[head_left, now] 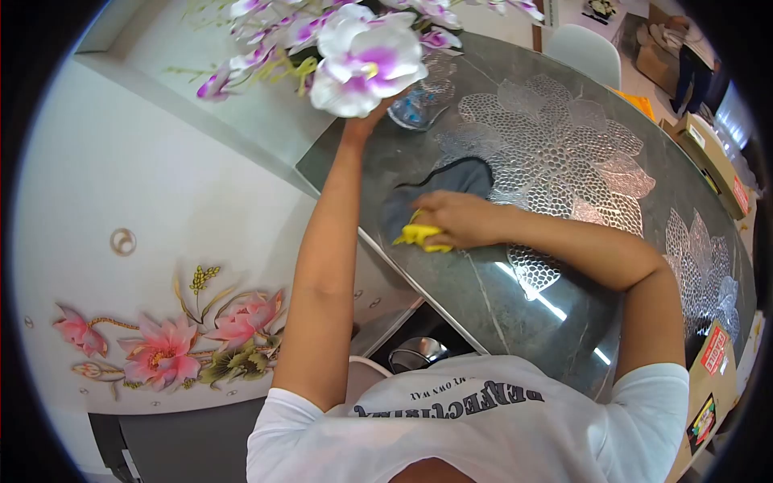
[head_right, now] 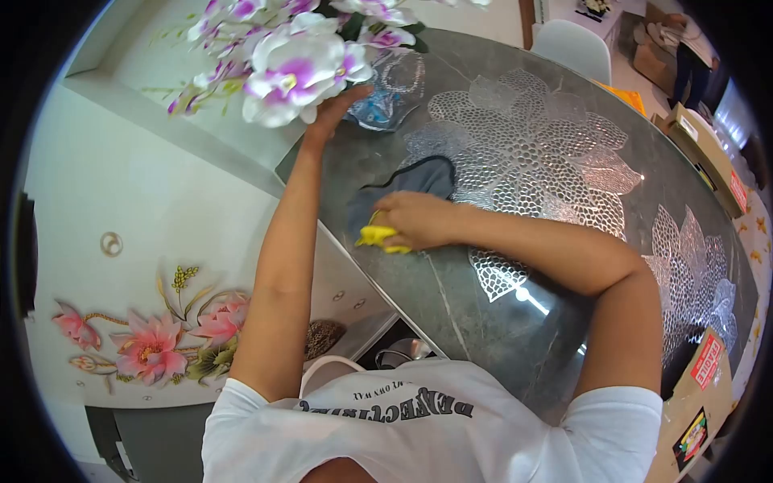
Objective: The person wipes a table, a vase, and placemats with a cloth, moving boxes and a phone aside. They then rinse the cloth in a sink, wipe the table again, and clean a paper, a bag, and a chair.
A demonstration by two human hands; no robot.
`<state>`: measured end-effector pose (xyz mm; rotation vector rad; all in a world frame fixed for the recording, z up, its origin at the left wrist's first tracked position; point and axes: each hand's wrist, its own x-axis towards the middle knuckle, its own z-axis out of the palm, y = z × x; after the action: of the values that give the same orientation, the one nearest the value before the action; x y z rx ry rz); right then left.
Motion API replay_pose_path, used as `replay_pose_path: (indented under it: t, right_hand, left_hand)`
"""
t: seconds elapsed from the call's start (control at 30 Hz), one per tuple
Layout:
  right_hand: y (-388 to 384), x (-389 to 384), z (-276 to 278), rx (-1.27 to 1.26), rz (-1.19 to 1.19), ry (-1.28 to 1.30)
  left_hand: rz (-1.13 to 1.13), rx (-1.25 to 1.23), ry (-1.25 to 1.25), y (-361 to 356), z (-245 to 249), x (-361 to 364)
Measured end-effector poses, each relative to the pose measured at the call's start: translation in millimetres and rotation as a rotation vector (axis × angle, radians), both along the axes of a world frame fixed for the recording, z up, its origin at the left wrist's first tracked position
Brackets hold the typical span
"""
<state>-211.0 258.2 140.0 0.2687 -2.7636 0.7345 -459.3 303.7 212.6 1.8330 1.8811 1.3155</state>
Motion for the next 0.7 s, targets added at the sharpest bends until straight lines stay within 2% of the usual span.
replay_pose_path:
  t: [0.03, 0.1, 0.17, 0.2, 0.23, 0.3, 0.33, 0.37, 0.4, 0.43, 0.47, 0.5, 0.57, 0.6, 0.63, 0.7]
  right_hand:
    - [-6.9, -16.5, 2.6, 0.002, 0.015, 0.000]
    - [-19.1, -54.8, 4.1, 0.173, 0.010, 0.009]
    - [-19.0, -110.8, -10.8, 0.189, -0.219, 0.063]
    - [-11.4, -135.0, -11.7, 0.233, -0.260, 0.117]
    - [-2.3, -160.4, -11.9, 0.275, -0.297, 0.171]
    - [14.1, -225.1, -22.5, 0.105, -0.315, 0.130]
    - [4.5, -235.8, -6.4, 0.101, -0.301, 0.135]
    - [-2.9, -242.9, 17.3, 0.204, -0.412, -0.024]
    - [-6.5, -251.6, 29.4, 0.307, -0.524, -0.184]
    - [-5.0, -269.7, 22.9, 0.305, -0.519, -0.177]
    - [1.1, -295.7, 8.2, 0.159, -0.508, -0.073]
    - [3.4, -311.6, 0.7, 0.011, -0.493, 0.027]
    - [2.5, -307.9, 1.5, 0.071, -0.493, 0.014]
    - [5.9, -303.9, -2.6, 0.071, -0.269, 0.071]
    - [7.5, -297.0, -5.0, 0.071, -0.050, 0.127]
    - [3.2, -279.4, -8.3, 0.014, -0.053, 0.135]
  left_hand:
    - [0.023, 0.090, -0.003, 3.5, -3.7, 1.0]
    - [-0.072, -0.116, -0.429, 12.9, -12.4, -13.7]
    - [0.005, 0.272, 0.203, 33.7, -32.1, -32.9]
    - [-0.079, 0.088, -0.139, -10.7, 21.6, 33.7]
    - [-0.093, 0.378, 0.167, 35.3, -21.3, -25.1]
    - [-0.151, 0.132, -0.184, -11.0, 16.9, 32.0]
    - [0.075, 0.383, 0.223, 46.4, -57.4, -46.3]
    - [0.123, 0.252, 0.337, 43.3, -54.3, -47.5]
    - [0.163, 0.366, 0.402, 30.1, -43.4, -33.9]
    - [0.200, 0.481, 0.467, 13.4, -27.2, -11.1]
    - [0.177, 0.142, -0.074, 4.7, -4.3, 16.6]
    - [0.094, 0.373, 0.139, 11.4, -15.6, 6.8]
    - [0.393, 0.297, 0.510, 29.2, -34.3, -8.9]
    - [0.278, 0.283, 0.490, 23.8, -38.1, -20.9]
    - [0.205, 0.118, 0.451, 22.2, -38.2, -29.3]
    - [0.274, 0.210, 0.515, 35.0, -54.9, -41.8]
